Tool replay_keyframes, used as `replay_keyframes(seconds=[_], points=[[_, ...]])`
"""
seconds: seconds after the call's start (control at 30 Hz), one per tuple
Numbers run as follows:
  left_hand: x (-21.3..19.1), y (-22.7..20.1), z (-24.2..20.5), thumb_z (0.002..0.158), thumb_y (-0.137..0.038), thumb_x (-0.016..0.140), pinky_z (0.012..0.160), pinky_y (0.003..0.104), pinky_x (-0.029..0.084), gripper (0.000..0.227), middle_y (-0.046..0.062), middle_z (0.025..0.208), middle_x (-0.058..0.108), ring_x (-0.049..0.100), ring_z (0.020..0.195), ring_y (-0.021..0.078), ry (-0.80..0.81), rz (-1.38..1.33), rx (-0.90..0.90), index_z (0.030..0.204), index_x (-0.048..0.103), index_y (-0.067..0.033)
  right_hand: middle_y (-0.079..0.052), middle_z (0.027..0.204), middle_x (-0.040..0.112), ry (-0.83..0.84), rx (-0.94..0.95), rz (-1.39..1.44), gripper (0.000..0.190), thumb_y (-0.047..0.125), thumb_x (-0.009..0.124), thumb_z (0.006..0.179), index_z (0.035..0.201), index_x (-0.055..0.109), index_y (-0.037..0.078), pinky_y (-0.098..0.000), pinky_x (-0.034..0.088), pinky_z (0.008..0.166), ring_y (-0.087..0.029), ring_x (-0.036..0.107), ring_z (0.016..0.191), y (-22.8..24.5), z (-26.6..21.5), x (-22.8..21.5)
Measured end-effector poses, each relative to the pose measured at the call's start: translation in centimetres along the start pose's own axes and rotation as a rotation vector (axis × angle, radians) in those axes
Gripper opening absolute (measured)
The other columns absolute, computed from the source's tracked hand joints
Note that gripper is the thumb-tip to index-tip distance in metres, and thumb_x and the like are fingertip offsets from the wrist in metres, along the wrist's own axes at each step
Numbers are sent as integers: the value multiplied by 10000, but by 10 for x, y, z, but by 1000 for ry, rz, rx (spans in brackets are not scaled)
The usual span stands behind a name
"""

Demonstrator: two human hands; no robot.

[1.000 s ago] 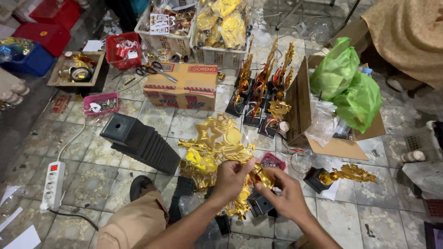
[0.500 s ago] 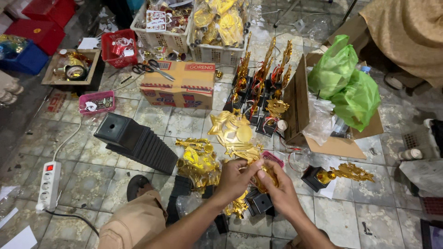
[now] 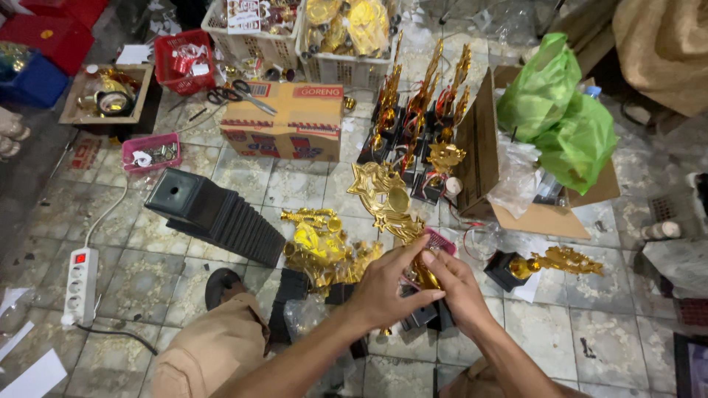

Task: The person assembles gold-colored trophy tops onto black plastic bases by hand. The person picks up trophy tops, places them onto the bases, and secures them.

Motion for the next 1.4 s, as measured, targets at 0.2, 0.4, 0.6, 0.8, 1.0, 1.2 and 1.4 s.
replay_keyframes(seconds=[0.2,0.4,0.6,0.8,1.0,1.2,1.4], points=[[3,29,-3,915,-455,657,879,454,519,573,91,1045,765,708,835,205,79,136,45,1400,604,-154,-82,1068,745,70,104,-76,351,325,633,946,1064,736,11,-303,440,1037,-167,659,1079,-22,-8,8],[-18,3,-13,729,-582,793,857,525,582,866,306,1023,718,722,976,457,164,66,133,1353,625,-7,-199,742,594,-95,326,104,463,318,746,936,1164,655,-75,-316,494,531,-231,566,616,-31,-28,19],[-51,-9,-12,658,-586,843,714,427,585,823,202,862,721,739,789,342,6,159,135,1246,699,-29,-286,1440,563,91,433,55,977,721,386,920,1520,458,-46,-507,443,1111,-415,544,1348,-25,-8,32],[-80,27,-6,561,-525,912,727,431,586,814,186,904,727,747,829,367,-164,202,28,1184,714,-39,-215,1281,686,134,202,-1089,716,609,674,872,1356,637,83,-541,452,1117,-407,599,1292,-185,69,-46],[-91,35,-3,544,-519,944,718,424,609,789,188,903,717,744,821,380,-250,259,-36,1139,723,-51,-233,1537,383,74,462,-1321,941,475,766,844,1593,220,318,-553,522,1066,-477,567,1320,-285,55,-75],[-96,27,2,549,-503,959,703,415,607,770,181,855,692,743,793,370,-332,250,-48,1135,722,-64,-183,1335,511,63,275,-1582,1040,579,864,696,1513,361,177,-501,542,1004,-388,543,1279,-236,55,-59],[-99,48,3,549,-301,1008,790,350,624,722,213,945,690,732,868,319,-436,-63,-241,1129,699,-1,-307,1312,622,0,357,-1323,1126,801,725,660,1474,500,57,-634,508,1005,-541,626,1198,-119,75,-81]])
Point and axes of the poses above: each hand's wrist, its own z-axis towards the middle knuckle, its own x-axis out of the palm, y = z × x, the point moved 7 cm from there along z, towards the middle knuckle
